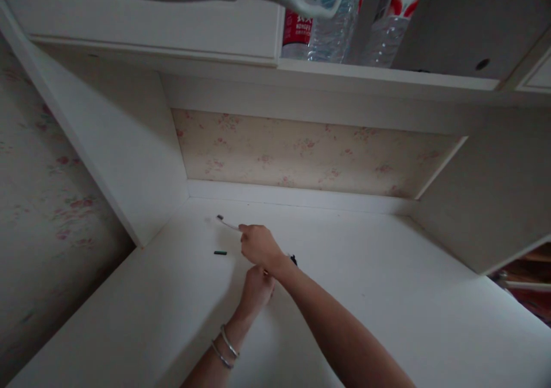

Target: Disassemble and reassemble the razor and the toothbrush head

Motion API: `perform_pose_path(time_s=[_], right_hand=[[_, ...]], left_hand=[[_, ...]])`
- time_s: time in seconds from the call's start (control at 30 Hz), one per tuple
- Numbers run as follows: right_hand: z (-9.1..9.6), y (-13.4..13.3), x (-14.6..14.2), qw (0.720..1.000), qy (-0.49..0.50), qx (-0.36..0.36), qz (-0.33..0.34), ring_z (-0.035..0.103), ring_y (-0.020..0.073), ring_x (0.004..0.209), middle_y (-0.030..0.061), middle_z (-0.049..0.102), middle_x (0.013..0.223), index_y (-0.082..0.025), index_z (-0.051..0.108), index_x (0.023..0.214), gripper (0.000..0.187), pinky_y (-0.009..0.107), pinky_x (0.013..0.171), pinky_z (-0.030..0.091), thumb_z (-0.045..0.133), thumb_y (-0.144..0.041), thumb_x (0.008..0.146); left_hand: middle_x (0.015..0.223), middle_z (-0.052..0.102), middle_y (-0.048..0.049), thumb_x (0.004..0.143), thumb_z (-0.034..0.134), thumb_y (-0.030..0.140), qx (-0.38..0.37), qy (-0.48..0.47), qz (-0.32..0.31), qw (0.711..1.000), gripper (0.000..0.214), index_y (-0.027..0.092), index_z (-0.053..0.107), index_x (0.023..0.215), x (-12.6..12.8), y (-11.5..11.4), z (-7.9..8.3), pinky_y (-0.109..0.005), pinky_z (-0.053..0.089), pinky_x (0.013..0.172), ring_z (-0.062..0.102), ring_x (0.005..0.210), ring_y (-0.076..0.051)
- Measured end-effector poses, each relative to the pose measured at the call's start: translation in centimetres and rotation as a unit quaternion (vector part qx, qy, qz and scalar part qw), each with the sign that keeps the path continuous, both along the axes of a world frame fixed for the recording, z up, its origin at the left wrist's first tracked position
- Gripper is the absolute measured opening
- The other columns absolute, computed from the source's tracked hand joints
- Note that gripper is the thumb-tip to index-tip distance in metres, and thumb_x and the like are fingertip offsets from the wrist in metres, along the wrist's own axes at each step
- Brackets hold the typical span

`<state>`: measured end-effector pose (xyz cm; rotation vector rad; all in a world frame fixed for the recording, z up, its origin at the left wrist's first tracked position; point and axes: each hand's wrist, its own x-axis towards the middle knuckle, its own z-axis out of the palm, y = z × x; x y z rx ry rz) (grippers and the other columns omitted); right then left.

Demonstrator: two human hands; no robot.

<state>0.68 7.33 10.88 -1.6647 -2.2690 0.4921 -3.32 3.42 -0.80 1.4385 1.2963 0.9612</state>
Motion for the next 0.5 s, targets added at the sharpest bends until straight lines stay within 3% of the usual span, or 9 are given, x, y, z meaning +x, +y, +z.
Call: perform_pose_path(time_s=[0.07,0.17,0.23,0.27,0.33,0.37,0.43,0.5], right_hand=[[0.0,-1.4,3.0,0.997,0.072,0.001,-0.015,0.064,0.0148,0.076,0.0066,0.067,0.090,-0.017,0.055,0.123,0.042,0.023,0.066,0.046,0.036,-0.012,0.085],[-1.1,-4.0,8.0,0.982,0.181,-0.023,-0.050,0.053,0.0104,0.049,-0.0005,0.058,0.065,-0.015,0.046,0.132,0.046,0.020,0.047,0.039,0.031,-0.019,0.088],[-2.4,-5.9,11.2,0.895,0.424,-0.069,-0.118,0.037,0.0092,0.040,-0.0067,0.040,0.050,-0.013,0.052,0.126,0.044,0.020,0.039,0.028,0.043,-0.030,0.086],[-3.1,-6.7,12.6,0.851,0.499,-0.077,-0.146,0.031,0.0080,0.040,-0.0078,0.035,0.050,-0.013,0.057,0.120,0.042,0.020,0.038,0.023,0.048,-0.035,0.085],[-4.6,-8.2,15.0,0.788,0.582,-0.075,-0.186,0.026,0.0068,0.042,-0.0078,0.030,0.054,-0.013,0.064,0.105,0.038,0.021,0.039,0.019,0.054,-0.042,0.083],[-5.3,-8.8,15.9,0.772,0.598,-0.076,-0.200,0.026,0.0067,0.043,-0.0076,0.030,0.055,-0.013,0.065,0.100,0.037,0.021,0.039,0.019,0.055,-0.045,0.083],[-6.7,-9.8,17.0,0.764,0.602,-0.083,-0.216,0.029,0.0069,0.044,-0.0071,0.033,0.057,-0.015,0.063,0.095,0.035,0.021,0.041,0.022,0.057,-0.047,0.082],[-8.0,-10.4,17.3,0.774,0.587,-0.099,-0.216,0.036,0.0077,0.047,-0.0059,0.040,0.060,-0.018,0.059,0.093,0.032,0.021,0.043,0.028,0.057,-0.048,0.082]], left_hand=[[0.045,0.052,0.0015,0.082,0.053,0.036,0.005,0.005,0.005,1.000,0.031,0.015,0.060,0.059,-0.1,-0.3,0.3,-0.024,0.035,0.042,0.051,0.041,-0.013],[0.049,0.052,0.0040,0.081,0.049,0.043,0.015,-0.012,0.008,1.000,0.032,0.017,0.059,0.065,0.1,-0.7,0.9,-0.022,0.032,0.039,0.047,0.037,-0.011],[0.055,0.054,0.0032,0.081,0.047,0.048,0.015,-0.028,0.006,0.999,0.035,0.017,0.060,0.069,0.1,-0.9,1.3,-0.021,0.033,0.038,0.047,0.039,-0.010],[0.058,0.055,0.0027,0.081,0.047,0.049,0.013,-0.034,0.004,0.999,0.037,0.017,0.060,0.070,0.1,-1.0,1.6,-0.021,0.033,0.038,0.047,0.039,-0.010],[0.059,0.055,0.0023,0.080,0.047,0.051,0.014,-0.041,0.001,0.999,0.038,0.016,0.060,0.070,0.1,-1.3,2.1,-0.021,0.033,0.039,0.047,0.040,-0.009],[0.059,0.054,0.0026,0.080,0.047,0.051,0.017,-0.044,0.003,0.999,0.038,0.016,0.060,0.069,0.0,-1.4,2.3,-0.020,0.033,0.039,0.047,0.040,-0.009],[0.054,0.051,0.0039,0.080,0.048,0.051,0.021,-0.043,0.012,0.999,0.038,0.017,0.059,0.067,-0.1,-1.5,2.8,-0.020,0.033,0.040,0.046,0.040,-0.009],[0.050,0.048,0.0048,0.080,0.048,0.051,0.023,-0.042,0.026,0.999,0.039,0.017,0.058,0.065,-0.1,-1.5,3.0,-0.020,0.031,0.040,0.044,0.039,-0.009]])
